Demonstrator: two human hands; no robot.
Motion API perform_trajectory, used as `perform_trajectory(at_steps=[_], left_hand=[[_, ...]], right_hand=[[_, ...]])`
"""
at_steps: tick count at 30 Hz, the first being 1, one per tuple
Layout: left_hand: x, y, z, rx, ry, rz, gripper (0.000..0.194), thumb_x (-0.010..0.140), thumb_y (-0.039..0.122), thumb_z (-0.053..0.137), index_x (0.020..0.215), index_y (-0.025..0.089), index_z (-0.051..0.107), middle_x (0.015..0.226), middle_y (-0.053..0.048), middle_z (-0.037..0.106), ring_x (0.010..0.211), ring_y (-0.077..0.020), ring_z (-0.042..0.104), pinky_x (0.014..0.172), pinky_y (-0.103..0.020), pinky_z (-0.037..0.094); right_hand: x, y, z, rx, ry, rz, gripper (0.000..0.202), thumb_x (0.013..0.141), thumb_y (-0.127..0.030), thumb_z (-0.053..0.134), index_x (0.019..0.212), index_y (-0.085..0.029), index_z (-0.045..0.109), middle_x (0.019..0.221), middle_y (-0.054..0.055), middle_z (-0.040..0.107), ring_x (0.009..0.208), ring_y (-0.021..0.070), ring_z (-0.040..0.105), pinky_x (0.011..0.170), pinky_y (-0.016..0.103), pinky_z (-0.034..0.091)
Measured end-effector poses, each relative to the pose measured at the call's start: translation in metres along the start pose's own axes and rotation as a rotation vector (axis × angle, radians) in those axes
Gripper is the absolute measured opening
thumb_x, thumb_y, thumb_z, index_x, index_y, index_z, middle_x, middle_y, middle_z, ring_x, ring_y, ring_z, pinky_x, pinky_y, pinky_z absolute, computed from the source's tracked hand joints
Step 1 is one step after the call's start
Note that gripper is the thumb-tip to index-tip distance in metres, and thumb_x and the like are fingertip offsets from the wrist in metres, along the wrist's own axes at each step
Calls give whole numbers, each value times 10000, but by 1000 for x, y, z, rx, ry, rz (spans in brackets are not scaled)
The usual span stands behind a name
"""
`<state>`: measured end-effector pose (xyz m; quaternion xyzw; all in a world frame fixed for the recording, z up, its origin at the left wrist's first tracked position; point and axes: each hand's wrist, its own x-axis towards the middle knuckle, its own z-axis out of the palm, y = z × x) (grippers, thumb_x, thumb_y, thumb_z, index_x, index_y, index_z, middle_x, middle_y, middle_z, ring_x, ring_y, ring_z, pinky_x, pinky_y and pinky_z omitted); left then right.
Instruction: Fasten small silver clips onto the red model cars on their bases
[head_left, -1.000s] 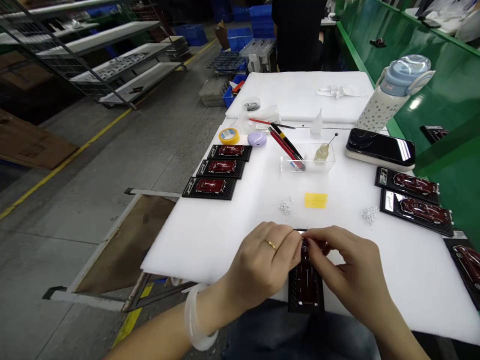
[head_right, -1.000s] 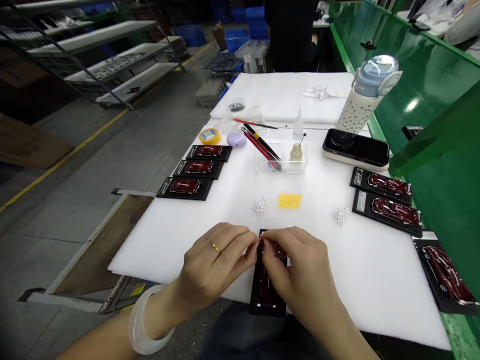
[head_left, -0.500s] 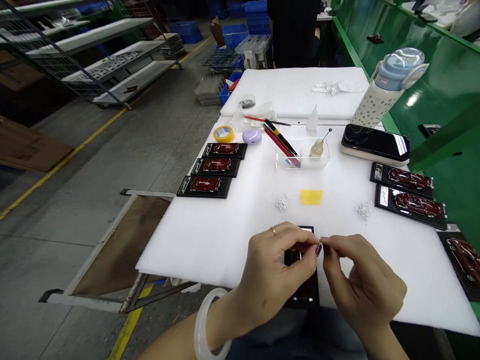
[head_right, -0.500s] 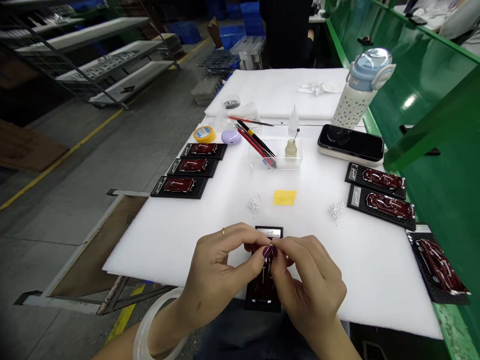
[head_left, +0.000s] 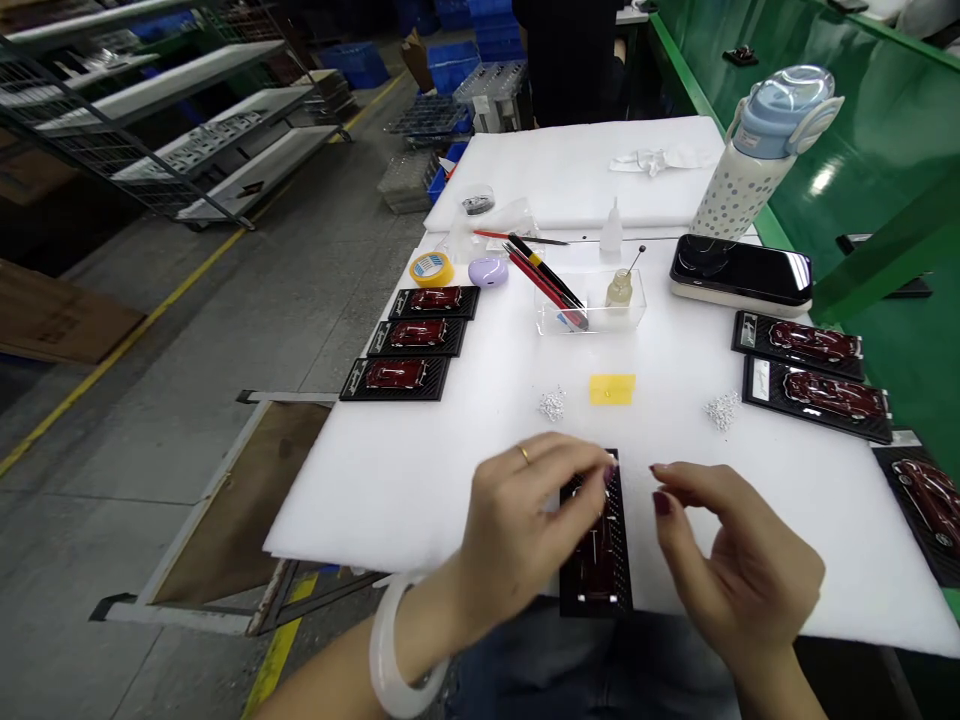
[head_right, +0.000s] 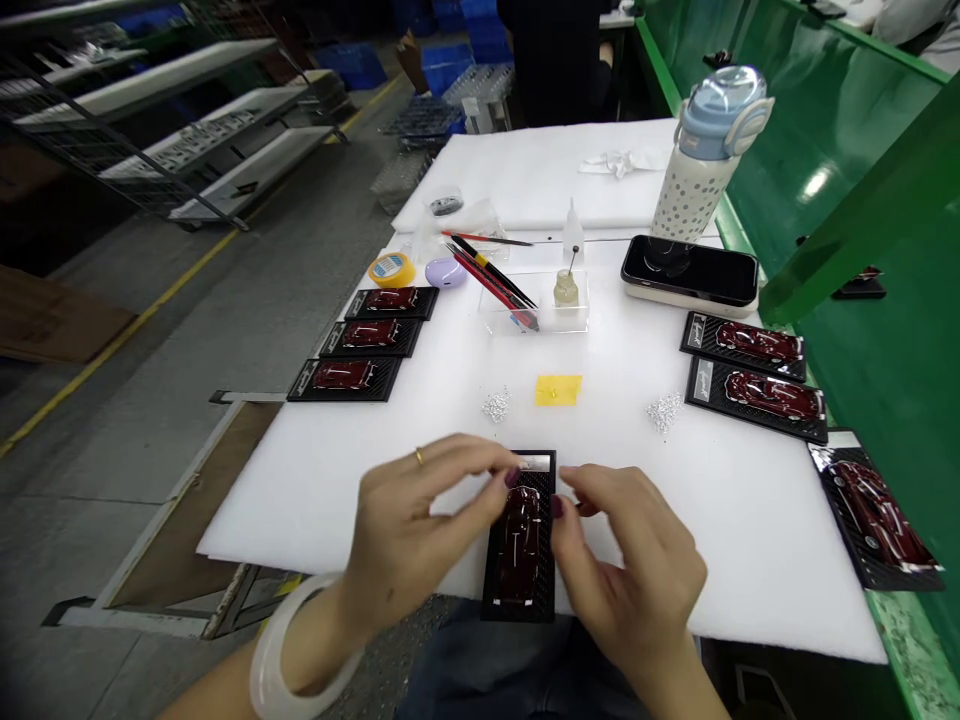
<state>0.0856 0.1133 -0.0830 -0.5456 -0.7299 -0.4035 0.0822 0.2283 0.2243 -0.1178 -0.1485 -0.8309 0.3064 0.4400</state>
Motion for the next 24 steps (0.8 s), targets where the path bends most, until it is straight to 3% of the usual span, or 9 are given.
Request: perform_trajectory(at_steps=[3, 6, 8, 24], left_hand=[[17, -34, 14, 185, 23, 144, 109, 923, 116, 614, 895, 144, 715, 844, -13, 781, 773, -98, 733, 730, -195, 602], [26, -67, 36, 258, -65, 228, 162, 938, 138, 589, 863, 157, 731, 833, -5, 786, 757, -104, 736, 679, -192, 584], [26, -78, 47, 289, -98, 253, 158, 936, 135, 589, 872, 151, 733, 846, -9, 788, 768, -110, 740, 660, -193, 579], [23, -74, 51, 450, -99, 277, 162, 941, 161, 604, 845, 166, 734, 802, 13, 775, 715, -101, 718, 602, -209, 510]], right_hand=[[-13, 12, -10, -30, 9, 204, 238, 906, -97, 676, 1115, -210, 689, 956, -2, 721, 802, 85, 677, 722, 207, 585], [-25, 21, -15, 9, -12, 351, 208, 920, -157, 682, 1106, -245, 706, 978, -18, 725, 808, 89, 686, 735, 211, 618], [-29, 23, -16, 42, -25, 401, 213, 918, -165, 689, 1107, -257, 715, 976, -25, 722, 783, 83, 677, 744, 215, 624], [-20, 9, -12, 100, 13, 554, 170, 903, -216, 717, 1052, -287, 760, 911, -43, 727, 751, 74, 666, 730, 217, 539]])
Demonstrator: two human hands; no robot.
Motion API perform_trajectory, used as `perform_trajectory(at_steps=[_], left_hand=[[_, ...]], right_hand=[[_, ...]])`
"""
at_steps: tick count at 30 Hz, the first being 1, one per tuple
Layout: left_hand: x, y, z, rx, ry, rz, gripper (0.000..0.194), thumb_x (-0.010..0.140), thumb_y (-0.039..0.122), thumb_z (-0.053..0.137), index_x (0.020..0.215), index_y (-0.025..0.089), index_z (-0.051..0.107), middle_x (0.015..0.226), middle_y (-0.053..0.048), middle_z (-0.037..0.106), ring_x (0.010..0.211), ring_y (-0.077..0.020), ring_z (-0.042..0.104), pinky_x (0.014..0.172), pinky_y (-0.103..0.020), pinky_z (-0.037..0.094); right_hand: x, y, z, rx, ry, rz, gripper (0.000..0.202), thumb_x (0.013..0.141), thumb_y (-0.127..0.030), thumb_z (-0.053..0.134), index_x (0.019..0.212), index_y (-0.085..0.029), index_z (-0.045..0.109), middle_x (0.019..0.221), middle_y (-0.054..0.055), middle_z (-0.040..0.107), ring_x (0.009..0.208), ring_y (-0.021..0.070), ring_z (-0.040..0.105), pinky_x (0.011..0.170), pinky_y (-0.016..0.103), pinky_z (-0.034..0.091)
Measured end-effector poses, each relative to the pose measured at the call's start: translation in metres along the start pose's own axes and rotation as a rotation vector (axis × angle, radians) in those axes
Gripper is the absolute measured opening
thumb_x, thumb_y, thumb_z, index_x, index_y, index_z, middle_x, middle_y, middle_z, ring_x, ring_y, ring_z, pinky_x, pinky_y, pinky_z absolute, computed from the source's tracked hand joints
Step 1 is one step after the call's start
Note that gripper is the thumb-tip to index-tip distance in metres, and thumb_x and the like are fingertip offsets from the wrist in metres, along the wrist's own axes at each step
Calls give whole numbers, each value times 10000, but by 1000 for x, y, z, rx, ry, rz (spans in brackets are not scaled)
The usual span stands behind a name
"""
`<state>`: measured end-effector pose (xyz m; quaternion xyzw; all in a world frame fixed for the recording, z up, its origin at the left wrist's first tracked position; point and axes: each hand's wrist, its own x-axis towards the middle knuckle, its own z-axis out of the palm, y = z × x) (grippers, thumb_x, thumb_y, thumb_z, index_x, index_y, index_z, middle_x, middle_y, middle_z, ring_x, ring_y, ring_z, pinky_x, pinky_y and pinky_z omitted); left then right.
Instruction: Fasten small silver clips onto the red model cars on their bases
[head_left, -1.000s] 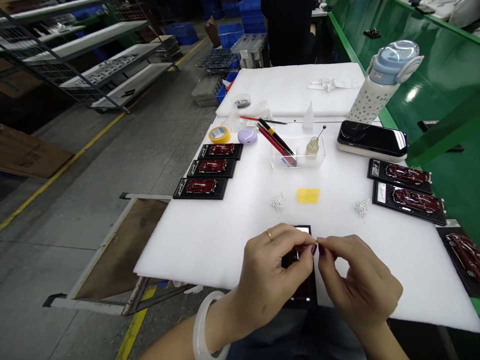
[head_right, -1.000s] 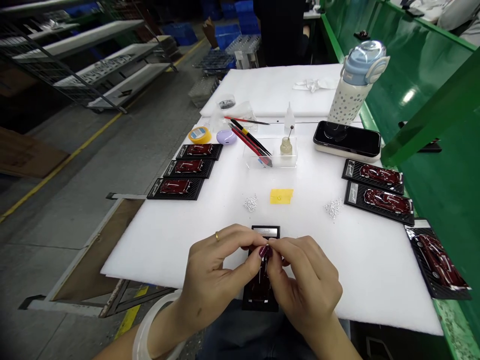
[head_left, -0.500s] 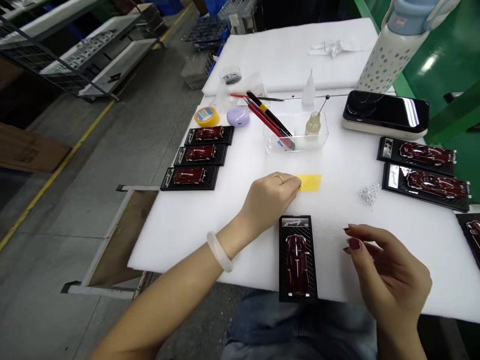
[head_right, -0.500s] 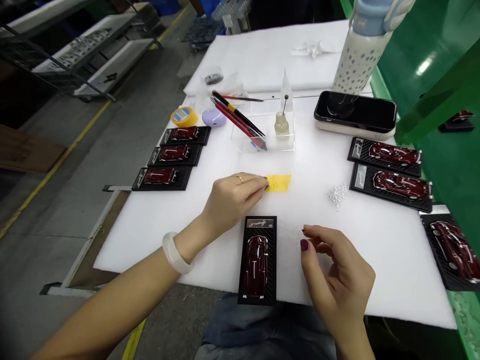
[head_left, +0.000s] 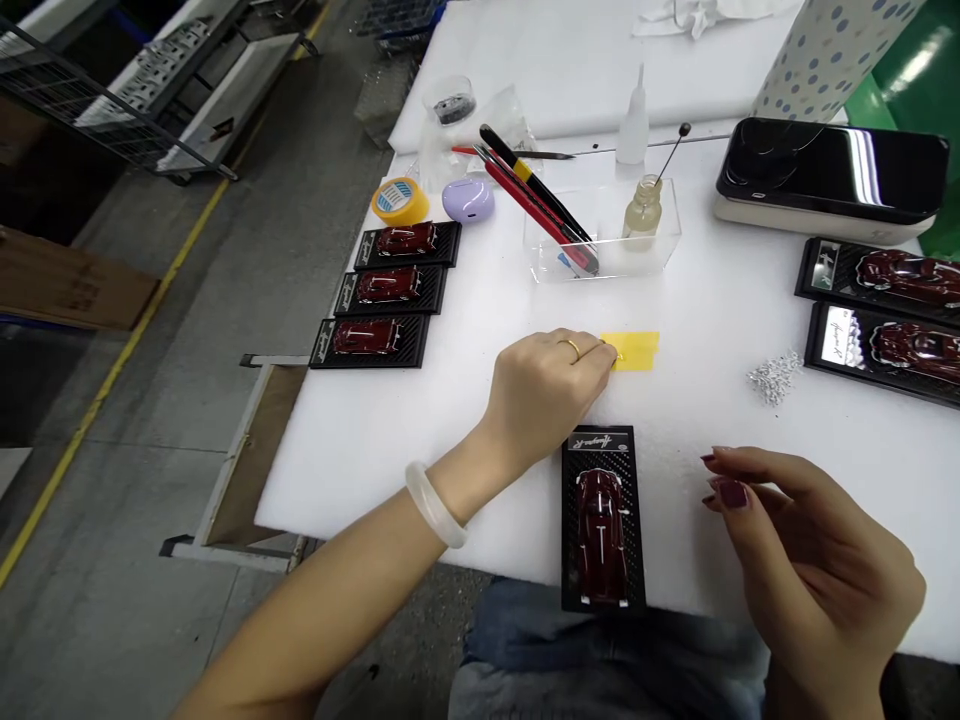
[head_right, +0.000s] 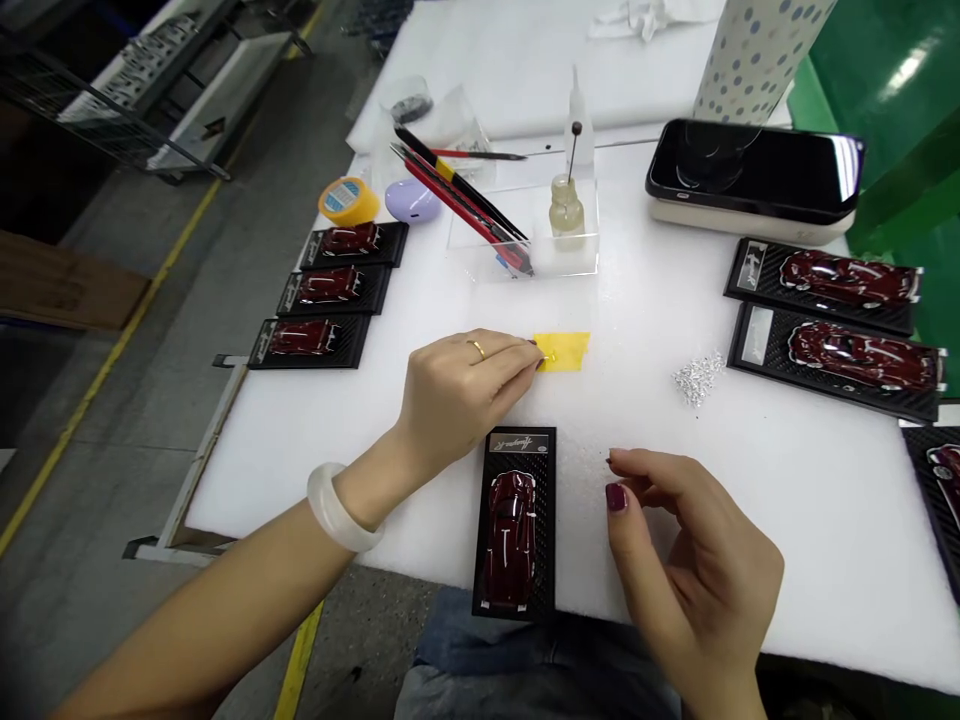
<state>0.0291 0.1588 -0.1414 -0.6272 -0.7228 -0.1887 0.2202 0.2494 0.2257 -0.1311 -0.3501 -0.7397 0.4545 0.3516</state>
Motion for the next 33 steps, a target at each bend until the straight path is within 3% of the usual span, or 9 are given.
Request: perform_trajectory(at_steps=[5, 7, 12, 14, 16, 20, 24, 28, 33], left_hand=[[2, -1, 4, -27, 24, -15, 149, 935, 148, 609, 848, 160, 730, 800, 15, 777, 718, -96, 724, 619, -195, 542], [3, 0, -3, -45, 48, -33, 131, 927, 142, 623, 849, 163, 726, 803, 27, 779, 714, -84, 726, 628, -177, 557], [-12, 13, -64, -19, 123, -134, 74, 880, 117, 708, 933, 155, 743, 889, 10, 803, 825, -80, 760, 769, -152, 611], [-29, 22, -85, -67, 49, -112, 97, 879, 111, 714, 964, 128, 755, 933, -22, 810, 909, -72, 765, 908, -126, 605], [-49, 32, -94, -165, -42, -82, 121, 901, 77, 662, 971, 114, 753, 987, -46, 810, 1008, -62, 753, 1016, -120, 574], [-77, 45, -83, -219, -35, -94, 158, 912, 45, 617, 1000, 103, 734, 1026, -56, 805, 1098, -69, 733, 1071, -156, 574], [-87, 46, -72, -277, -41, -85, 168, 917, 60, 615, 1042, 94, 721, 1079, -71, 797, 1154, -81, 715, 1095, -173, 571], [-91, 44, -71, -323, -54, -71, 208, 921, 67, 614, 1104, 84, 712, 1142, -87, 779, 1232, -81, 676, 1173, -175, 509], [-93, 45, -71, -324, -55, -71, 209, 931, 77, 605, 1114, 90, 705, 1146, -76, 777, 1234, -82, 674, 1169, -181, 521]], right_hand=[[0, 2, 0, 8, -3, 17, 164, 906, -219, 716, 1047, -290, 758, 929, -45, 729, 724, 74, 666, 740, 227, 549], [-1, 4, -2, 9, -7, 9, 173, 911, -212, 709, 1061, -288, 752, 937, -39, 728, 728, 79, 665, 735, 229, 550], [3, 10, -10, -58, -177, -190, 240, 907, -123, 673, 1104, -255, 714, 944, -13, 713, 805, 103, 661, 702, 229, 542], [5, 9, -12, -86, -286, -278, 259, 909, -95, 641, 1122, -234, 687, 949, -3, 706, 825, 106, 662, 690, 226, 535], [4, 5, -14, -124, -354, -323, 270, 918, -96, 620, 1154, -222, 661, 979, 5, 707, 864, 109, 672, 708, 221, 538], [-8, -5, -14, -233, -439, -318, 302, 942, -142, 598, 1235, -215, 613, 1128, 29, 712, 1028, 125, 681, 862, 222, 559], [-28, -4, -14, -309, -464, -324, 393, 924, -253, 657, 1301, -192, 568, 1285, 69, 673, 1240, 180, 615, 1040, 295, 526], [-41, 3, -14, -334, -473, -321, 588, 867, -333, 747, 1382, -172, 515, 1385, 111, 626, 1342, 243, 556, 1094, 385, 494], [-42, 5, -13, -295, -440, -349, 590, 838, -311, 783, 1343, -160, 518, 1369, 119, 639, 1314, 242, 578, 1107, 391, 466]])
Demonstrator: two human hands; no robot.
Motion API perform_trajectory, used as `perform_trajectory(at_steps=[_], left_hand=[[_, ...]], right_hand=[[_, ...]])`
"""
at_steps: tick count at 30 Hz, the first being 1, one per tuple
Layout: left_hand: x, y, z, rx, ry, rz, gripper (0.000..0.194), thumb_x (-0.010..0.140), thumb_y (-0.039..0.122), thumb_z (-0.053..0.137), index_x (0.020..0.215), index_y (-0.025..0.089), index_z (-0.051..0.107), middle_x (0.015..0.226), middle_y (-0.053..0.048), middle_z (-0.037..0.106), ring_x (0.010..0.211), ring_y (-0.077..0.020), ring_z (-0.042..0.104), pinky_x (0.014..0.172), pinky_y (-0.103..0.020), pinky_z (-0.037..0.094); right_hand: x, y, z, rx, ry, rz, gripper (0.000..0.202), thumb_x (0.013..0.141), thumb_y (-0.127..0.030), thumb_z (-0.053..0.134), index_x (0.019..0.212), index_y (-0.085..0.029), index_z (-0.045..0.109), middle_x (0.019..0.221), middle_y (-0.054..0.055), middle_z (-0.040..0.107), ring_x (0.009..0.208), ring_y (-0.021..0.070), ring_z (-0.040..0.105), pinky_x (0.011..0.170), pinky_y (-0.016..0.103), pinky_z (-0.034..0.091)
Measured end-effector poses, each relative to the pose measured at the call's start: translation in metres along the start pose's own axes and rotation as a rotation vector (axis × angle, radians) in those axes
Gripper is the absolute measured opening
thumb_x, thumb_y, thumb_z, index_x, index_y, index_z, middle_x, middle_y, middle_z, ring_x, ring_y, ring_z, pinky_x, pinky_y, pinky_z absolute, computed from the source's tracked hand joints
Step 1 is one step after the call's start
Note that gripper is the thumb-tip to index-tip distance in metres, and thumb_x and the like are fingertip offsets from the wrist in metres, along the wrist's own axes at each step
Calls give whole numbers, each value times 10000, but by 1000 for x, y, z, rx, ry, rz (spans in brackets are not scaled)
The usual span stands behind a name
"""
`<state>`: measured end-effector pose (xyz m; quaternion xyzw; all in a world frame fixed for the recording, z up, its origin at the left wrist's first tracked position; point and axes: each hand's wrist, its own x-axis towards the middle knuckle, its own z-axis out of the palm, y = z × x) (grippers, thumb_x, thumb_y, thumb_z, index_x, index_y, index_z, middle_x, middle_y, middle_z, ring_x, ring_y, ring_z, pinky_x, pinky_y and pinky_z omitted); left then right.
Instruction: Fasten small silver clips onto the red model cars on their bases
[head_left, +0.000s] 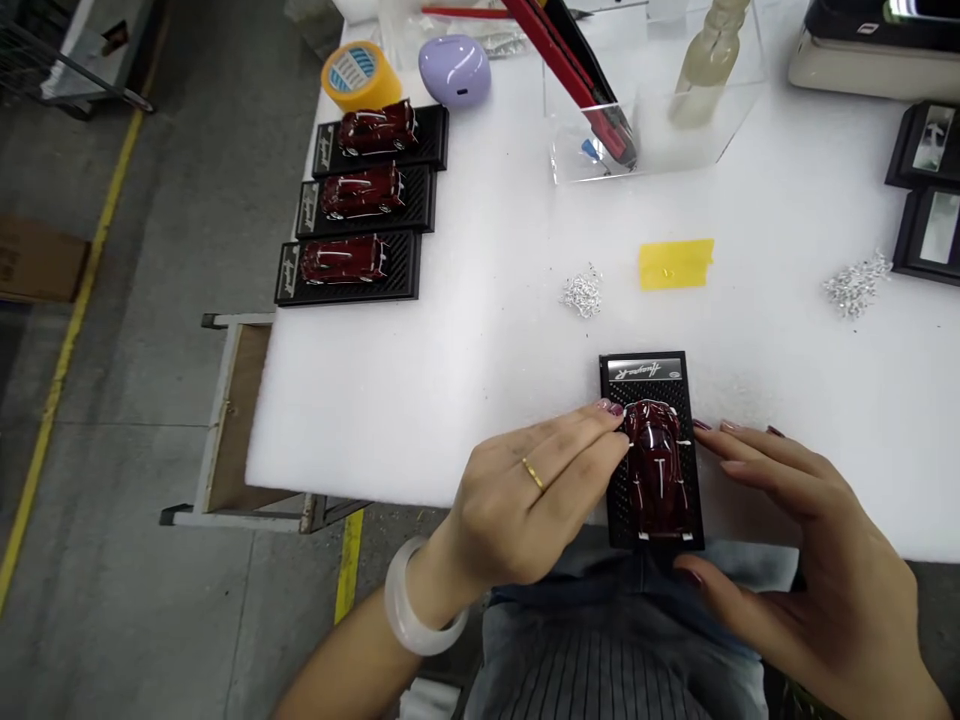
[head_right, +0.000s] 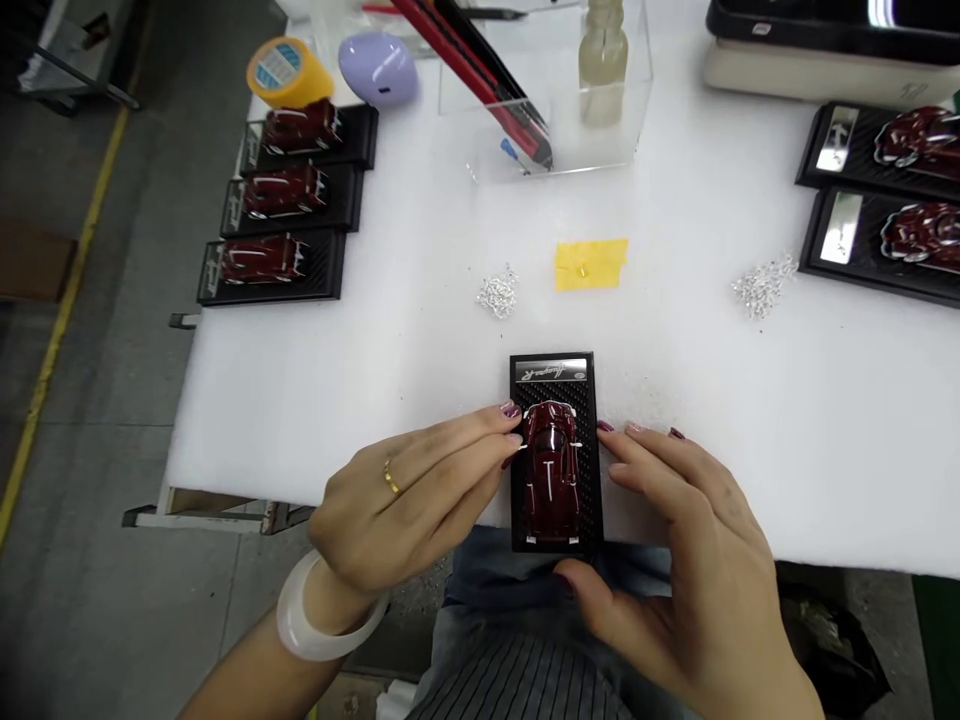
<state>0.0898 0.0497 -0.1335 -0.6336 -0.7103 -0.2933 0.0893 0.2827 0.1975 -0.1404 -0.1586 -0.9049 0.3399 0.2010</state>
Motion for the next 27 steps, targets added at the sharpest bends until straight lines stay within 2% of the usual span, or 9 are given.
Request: perform_trajectory(at_steps=[5, 22, 27], left_hand=[[2, 0, 0, 18, -7, 10, 191, 941, 93, 594, 1097, 97, 705, 1126, -64, 785, 1196, -93, 697, 1121, -200, 576], [3, 0, -2, 21, -23, 32, 208, 928, 84, 607, 1107, 75, 712, 1129, -83, 778, 1228, -108, 681, 1170, -199, 534], [2, 0, 0, 17, -17, 20, 212, 925, 78, 612, 1111, 75, 713, 1137, -81, 774, 1227, -106, 680, 1176, -195, 527]], right_hand=[[2, 0, 1, 5, 7, 8, 560, 838, -329, 783, 1309, -152, 538, 1348, 132, 655, 1281, 258, 604, 1074, 422, 489], [4, 1, 3, -61, 15, -20, 571, 839, -392, 773, 1316, -194, 530, 1299, 134, 683, 1194, 307, 642, 1005, 520, 523], [4, 1, 4, -76, 14, -27, 572, 840, -404, 772, 1312, -190, 531, 1298, 133, 682, 1194, 302, 640, 1012, 505, 522]])
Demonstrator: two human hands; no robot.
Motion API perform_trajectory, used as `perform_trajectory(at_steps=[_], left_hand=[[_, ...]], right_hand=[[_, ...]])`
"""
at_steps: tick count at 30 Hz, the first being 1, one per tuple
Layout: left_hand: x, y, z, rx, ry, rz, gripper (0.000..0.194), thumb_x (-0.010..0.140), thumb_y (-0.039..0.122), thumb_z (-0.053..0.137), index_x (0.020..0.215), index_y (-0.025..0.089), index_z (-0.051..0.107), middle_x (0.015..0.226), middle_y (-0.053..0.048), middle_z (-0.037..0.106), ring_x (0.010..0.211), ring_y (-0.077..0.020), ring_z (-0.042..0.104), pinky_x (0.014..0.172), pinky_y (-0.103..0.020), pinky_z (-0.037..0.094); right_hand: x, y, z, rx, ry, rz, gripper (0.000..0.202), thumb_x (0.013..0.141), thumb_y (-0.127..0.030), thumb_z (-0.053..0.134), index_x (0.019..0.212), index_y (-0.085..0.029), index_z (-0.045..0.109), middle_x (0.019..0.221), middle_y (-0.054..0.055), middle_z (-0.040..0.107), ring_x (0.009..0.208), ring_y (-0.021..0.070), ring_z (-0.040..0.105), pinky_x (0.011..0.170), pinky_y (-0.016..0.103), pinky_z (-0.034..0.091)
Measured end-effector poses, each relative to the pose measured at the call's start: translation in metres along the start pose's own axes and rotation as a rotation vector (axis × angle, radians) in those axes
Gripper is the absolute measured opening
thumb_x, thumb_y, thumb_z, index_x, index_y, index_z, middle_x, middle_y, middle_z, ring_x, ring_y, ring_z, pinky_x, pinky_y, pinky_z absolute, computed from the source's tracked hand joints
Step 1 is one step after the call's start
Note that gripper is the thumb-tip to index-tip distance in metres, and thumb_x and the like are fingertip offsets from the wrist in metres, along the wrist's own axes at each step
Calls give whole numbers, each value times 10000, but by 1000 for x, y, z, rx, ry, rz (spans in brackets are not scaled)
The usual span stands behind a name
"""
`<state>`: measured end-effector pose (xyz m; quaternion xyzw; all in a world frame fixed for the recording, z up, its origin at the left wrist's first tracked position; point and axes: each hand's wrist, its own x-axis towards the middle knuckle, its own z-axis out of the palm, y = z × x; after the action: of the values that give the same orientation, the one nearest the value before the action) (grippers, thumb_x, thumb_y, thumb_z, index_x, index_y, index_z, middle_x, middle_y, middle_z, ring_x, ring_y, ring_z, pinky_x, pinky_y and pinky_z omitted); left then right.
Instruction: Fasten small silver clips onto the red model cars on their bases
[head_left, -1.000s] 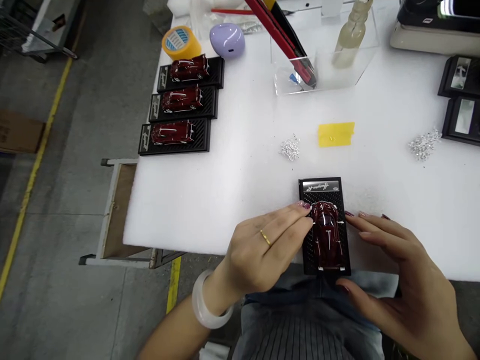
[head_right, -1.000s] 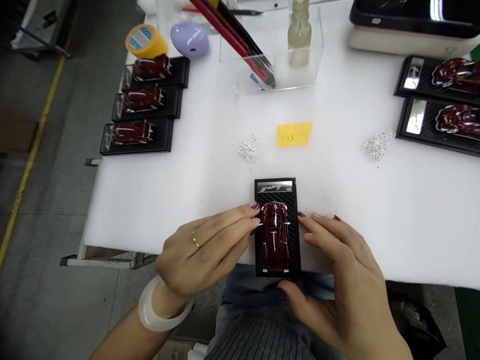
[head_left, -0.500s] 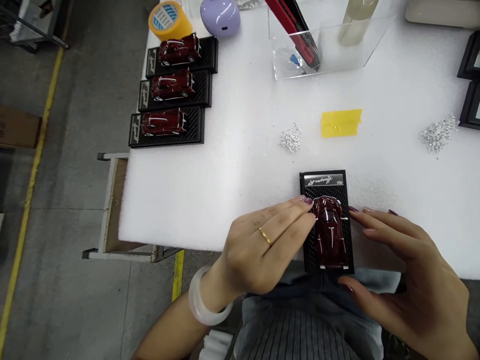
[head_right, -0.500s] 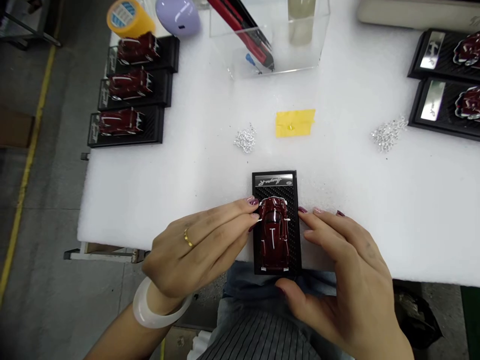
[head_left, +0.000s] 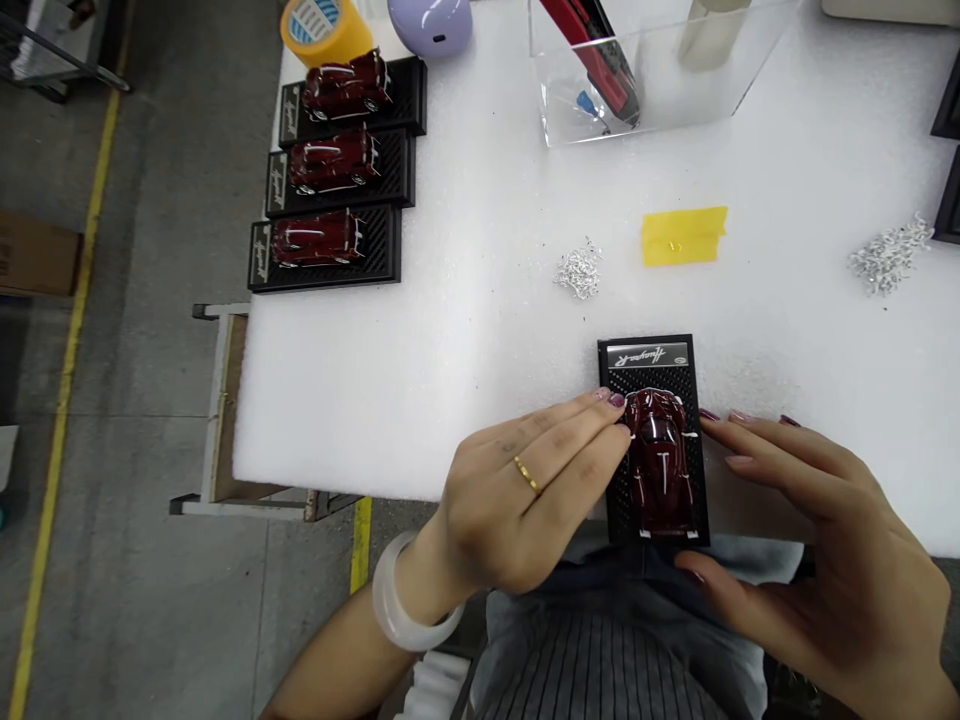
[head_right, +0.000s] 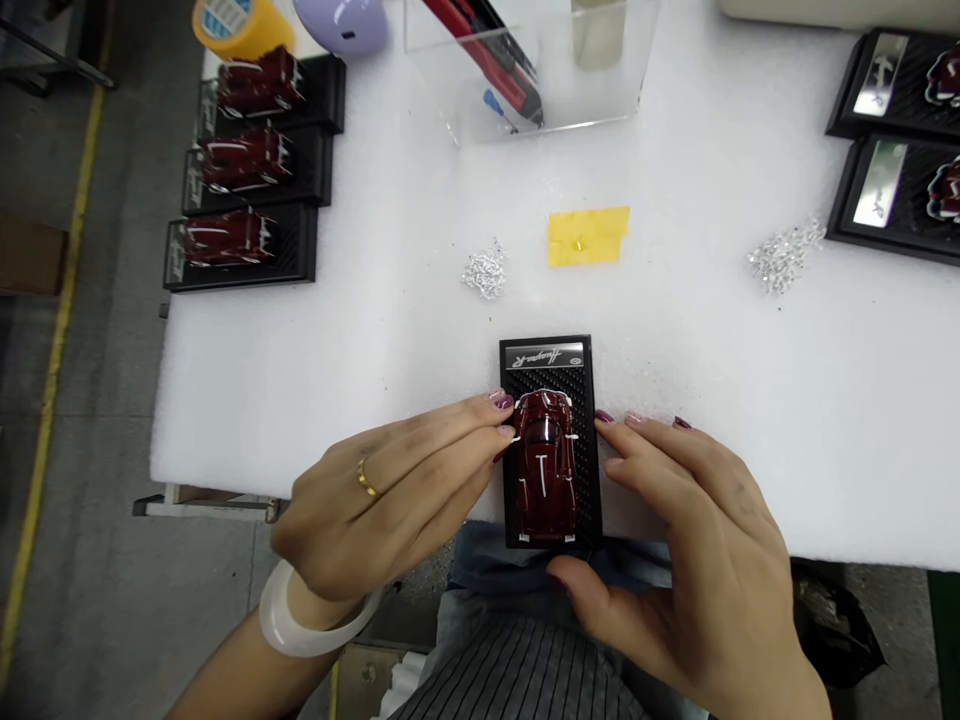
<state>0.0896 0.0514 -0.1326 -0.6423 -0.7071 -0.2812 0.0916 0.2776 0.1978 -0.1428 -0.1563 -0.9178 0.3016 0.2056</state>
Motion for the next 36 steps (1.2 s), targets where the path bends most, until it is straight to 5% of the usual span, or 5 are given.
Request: perform_trajectory(at_steps=[12, 16, 20, 28, 36], left_hand=[[-4, -7, -9, 5, 76, -83, 217, 920, 178, 680, 1108, 71, 682, 1098, -79, 776, 1146, -86, 713, 1063, -146, 584], [-19, 6, -7, -106, 30, -40, 343, 879, 430, 740, 1007, 118, 681, 1047, -68, 770, 1130, -159, 723, 1001, -280, 641], [-28, 20, -2, -35, -10, -6, 277, 852, 332, 791, 1045, 156, 699, 1037, -12, 790, 1078, -148, 738, 991, -320, 619], [-6, 32, 7, -382, 376, -323, 429, 913, 466, 672, 1189, 138, 666, 1184, -92, 747, 1178, -154, 705, 1025, -277, 649], [4, 38, 18, -660, 384, -469, 529, 911, 485, 671, 1323, 165, 590, 1406, -111, 653, 1335, -176, 627, 1186, -244, 527]], right_hand=[[-1, 4, -1, 1, -25, -20, 667, 809, -426, 808, 1372, -212, 521, 1338, 116, 666, 1244, 295, 615, 1054, 485, 511], [-1, 5, -5, 60, -48, -20, 697, 807, -406, 819, 1392, -196, 505, 1356, 120, 656, 1282, 280, 602, 1102, 462, 497], [-1, 4, -13, 151, -46, 45, 556, 880, -439, 738, 1345, -198, 551, 1333, 111, 669, 1273, 273, 622, 1099, 441, 518], [5, -13, -6, 368, 168, 108, 675, 959, -589, 565, 1527, -230, 505, 1503, 126, 557, 1366, 372, 557, 1124, 550, 496], [16, -20, 5, 411, 173, 159, 600, 982, -522, 584, 1507, -235, 533, 1478, 82, 584, 1345, 277, 580, 1103, 371, 510]])
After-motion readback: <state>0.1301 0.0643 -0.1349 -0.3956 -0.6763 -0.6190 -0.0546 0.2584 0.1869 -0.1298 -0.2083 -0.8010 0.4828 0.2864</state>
